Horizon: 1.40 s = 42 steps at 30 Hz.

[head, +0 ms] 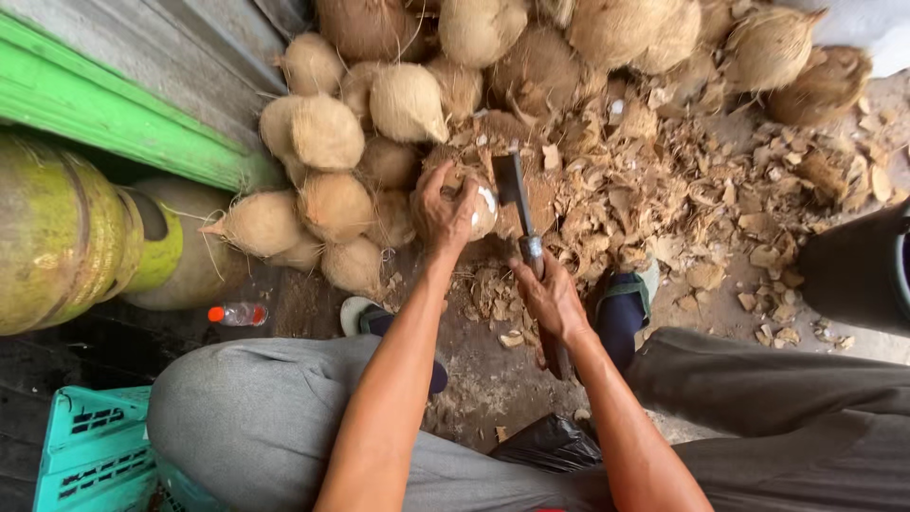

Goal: The person sits on the ground and uses a curved blade to peel the husk off a coconut. They rotate the coconut with their left hand while striking the husk with the blade in their right hand, removing fibrous material until the hard shell is exposed.

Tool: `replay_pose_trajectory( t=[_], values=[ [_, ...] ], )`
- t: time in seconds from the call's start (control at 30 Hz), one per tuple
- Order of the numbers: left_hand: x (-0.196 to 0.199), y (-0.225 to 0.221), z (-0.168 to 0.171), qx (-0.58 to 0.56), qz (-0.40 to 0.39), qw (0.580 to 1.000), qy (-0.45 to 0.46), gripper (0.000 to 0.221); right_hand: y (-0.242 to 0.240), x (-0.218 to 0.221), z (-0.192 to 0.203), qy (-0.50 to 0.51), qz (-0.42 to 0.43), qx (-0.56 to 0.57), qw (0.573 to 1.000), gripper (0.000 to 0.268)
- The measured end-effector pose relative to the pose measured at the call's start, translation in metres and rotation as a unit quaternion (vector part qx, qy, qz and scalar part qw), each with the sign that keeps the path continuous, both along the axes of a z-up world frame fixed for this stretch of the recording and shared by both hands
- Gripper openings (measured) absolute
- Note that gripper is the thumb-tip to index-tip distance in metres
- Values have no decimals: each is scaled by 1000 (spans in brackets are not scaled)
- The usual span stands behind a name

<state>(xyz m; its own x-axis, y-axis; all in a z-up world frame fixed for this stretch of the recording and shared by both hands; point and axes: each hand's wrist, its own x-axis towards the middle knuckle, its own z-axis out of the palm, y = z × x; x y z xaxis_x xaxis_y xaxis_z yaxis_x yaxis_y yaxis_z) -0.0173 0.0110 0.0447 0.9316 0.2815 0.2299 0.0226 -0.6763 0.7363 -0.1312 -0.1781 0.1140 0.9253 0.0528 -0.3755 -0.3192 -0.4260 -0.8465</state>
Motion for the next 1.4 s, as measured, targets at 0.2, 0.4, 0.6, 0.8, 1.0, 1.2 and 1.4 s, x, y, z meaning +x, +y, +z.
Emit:
replay_pose_trajectory(
  t=[0.2, 0.4, 0.6, 0.8, 1.0, 1.2, 1.4],
  values=[
    [-10, -6, -4, -86, 21, 996, 1, 56, 0, 2, 9, 6, -96, 77, 992, 37],
    [-12, -1, -10, -54, 4, 998, -31, 53, 18, 9, 6, 72, -24, -19, 997, 34],
    [-8, 2, -18, -73, -19, 993, -89, 50, 3, 9, 6, 1, -98, 58, 993, 33],
    [-16, 5, -10, -115, -36, 990, -72, 49, 16, 5, -24, 104, -49, -3, 993, 37],
    [-16, 8, -7, -57, -34, 994, -85, 51, 5, 13, -41, 134, -1, -65, 989, 27],
    [-13, 8, -18, -131, -21, 988, -84, 50, 16, 4, -32, 96, -21, -44, 994, 50],
    [-9, 8, -14, -127, 5, 990, -57, 47, 10, 13, -18, 120, -64, 2, 991, 36]
  ],
)
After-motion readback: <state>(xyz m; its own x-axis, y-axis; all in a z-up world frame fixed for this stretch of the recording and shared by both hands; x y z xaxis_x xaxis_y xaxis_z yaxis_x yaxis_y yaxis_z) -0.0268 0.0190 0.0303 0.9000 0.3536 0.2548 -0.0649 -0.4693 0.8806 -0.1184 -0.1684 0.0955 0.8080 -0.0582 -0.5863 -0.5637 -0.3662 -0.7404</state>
